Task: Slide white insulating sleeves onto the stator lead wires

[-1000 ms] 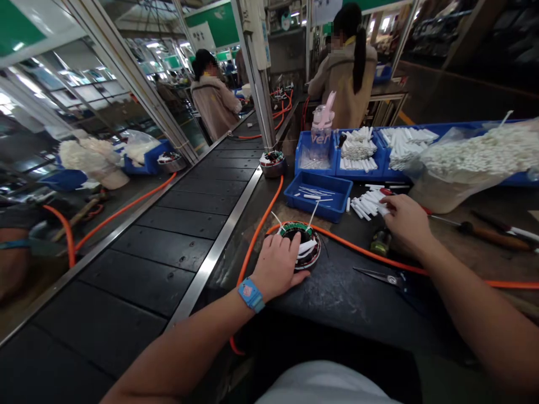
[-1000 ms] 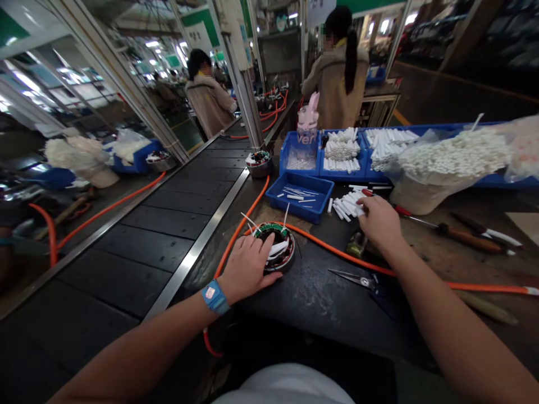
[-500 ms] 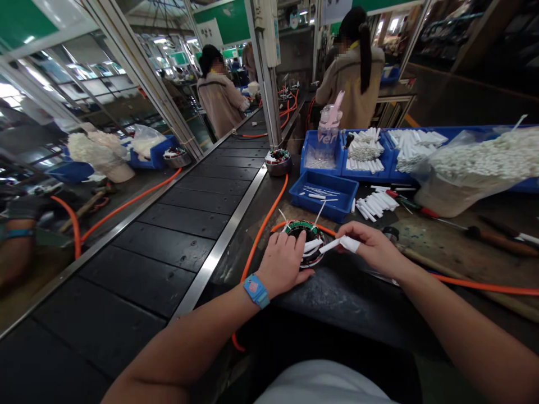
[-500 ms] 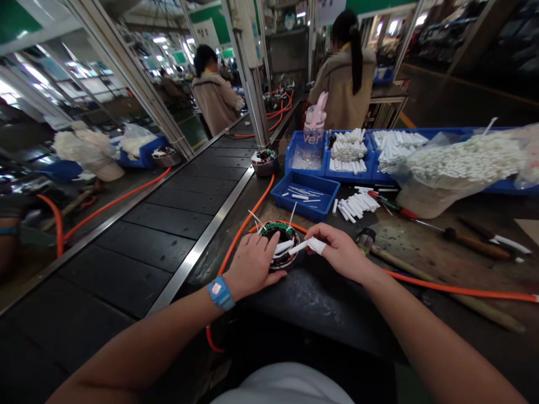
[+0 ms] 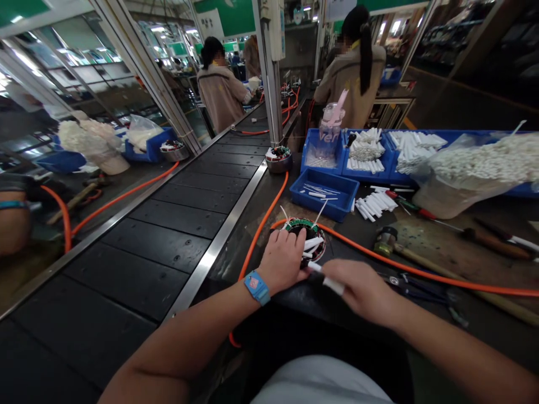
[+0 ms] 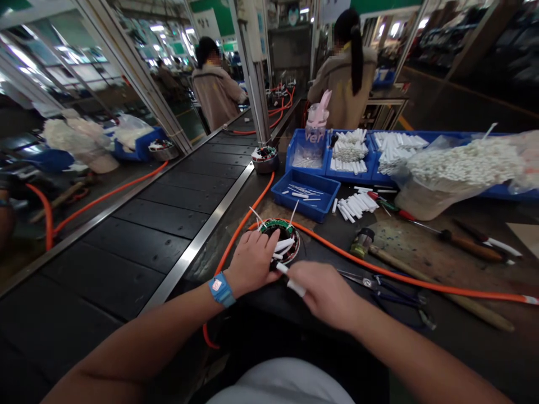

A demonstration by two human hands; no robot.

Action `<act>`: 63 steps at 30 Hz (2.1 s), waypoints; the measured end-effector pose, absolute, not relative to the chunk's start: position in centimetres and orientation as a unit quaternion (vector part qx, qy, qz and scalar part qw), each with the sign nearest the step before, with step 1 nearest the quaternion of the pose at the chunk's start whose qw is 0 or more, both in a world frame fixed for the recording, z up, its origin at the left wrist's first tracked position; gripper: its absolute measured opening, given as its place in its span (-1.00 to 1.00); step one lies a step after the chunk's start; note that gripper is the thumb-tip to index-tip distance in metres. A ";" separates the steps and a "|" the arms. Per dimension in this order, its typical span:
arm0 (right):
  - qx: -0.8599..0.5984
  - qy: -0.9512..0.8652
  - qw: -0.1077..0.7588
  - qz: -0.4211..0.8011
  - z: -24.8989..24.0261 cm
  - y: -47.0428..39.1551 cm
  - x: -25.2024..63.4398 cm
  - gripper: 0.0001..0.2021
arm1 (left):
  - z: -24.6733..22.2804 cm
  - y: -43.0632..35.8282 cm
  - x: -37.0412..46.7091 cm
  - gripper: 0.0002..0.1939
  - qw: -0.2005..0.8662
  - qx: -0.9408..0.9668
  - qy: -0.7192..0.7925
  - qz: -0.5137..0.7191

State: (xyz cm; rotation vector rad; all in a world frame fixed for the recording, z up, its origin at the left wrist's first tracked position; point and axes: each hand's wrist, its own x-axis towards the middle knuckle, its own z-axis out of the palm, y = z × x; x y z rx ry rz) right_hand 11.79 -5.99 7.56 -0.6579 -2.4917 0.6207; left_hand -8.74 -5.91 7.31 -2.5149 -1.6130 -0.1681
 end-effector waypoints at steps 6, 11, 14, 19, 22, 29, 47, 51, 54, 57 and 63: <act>-0.248 -0.927 0.278 0.047 6.1 -8.1 10.8 -0.61 | 7.3 -5.9 -8.7 -0.14 0.070 -0.837 -0.540 -0.057; -0.291 -0.925 0.235 0.064 5.8 -6.5 9.2 -0.66 | 6.9 -5.9 -8.8 -0.18 0.061 -0.839 -0.536 -0.072; -0.306 -0.932 0.191 0.047 6.4 -5.5 8.3 -0.75 | 6.6 -6.0 -8.9 -0.25 0.053 -0.839 -0.535 -0.089; -0.396 -0.886 0.177 0.166 8.2 -3.2 8.4 -0.86 | 7.1 -5.9 -9.4 -0.27 0.014 -0.848 -0.516 -0.117; -0.436 -0.846 0.184 0.245 8.4 -2.2 8.7 -0.85 | 7.8 -5.7 -9.8 -0.43 -0.011 -0.867 -0.485 -0.115; -0.331 -0.798 0.201 0.462 8.3 -1.5 9.5 -0.78 | 8.6 -5.6 -10.1 -0.62 -0.023 -0.869 -0.482 -0.106; -0.329 -0.920 0.014 0.213 10.4 2.2 9.8 -0.59 | 6.7 -5.0 -9.8 -0.37 0.048 -0.870 -0.478 -0.107; -0.363 -0.876 0.158 0.275 8.7 -1.3 10.6 -0.55 | 7.3 -5.3 -9.1 -0.09 0.087 -0.865 -0.491 -0.049; -0.344 -0.878 0.223 0.245 8.0 -2.8 10.7 -0.57 | 7.8 -5.3 -8.6 -0.10 0.107 -0.860 -0.498 0.000; -0.354 -0.891 0.191 0.208 8.3 -2.2 10.5 -0.54 | 7.9 -5.3 -8.6 -0.16 0.075 -0.874 -0.480 -0.021; -0.333 -0.931 0.034 0.144 10.9 1.3 9.6 -0.82 | 7.3 -5.3 -8.9 -0.63 -0.026 -0.852 -0.496 -0.164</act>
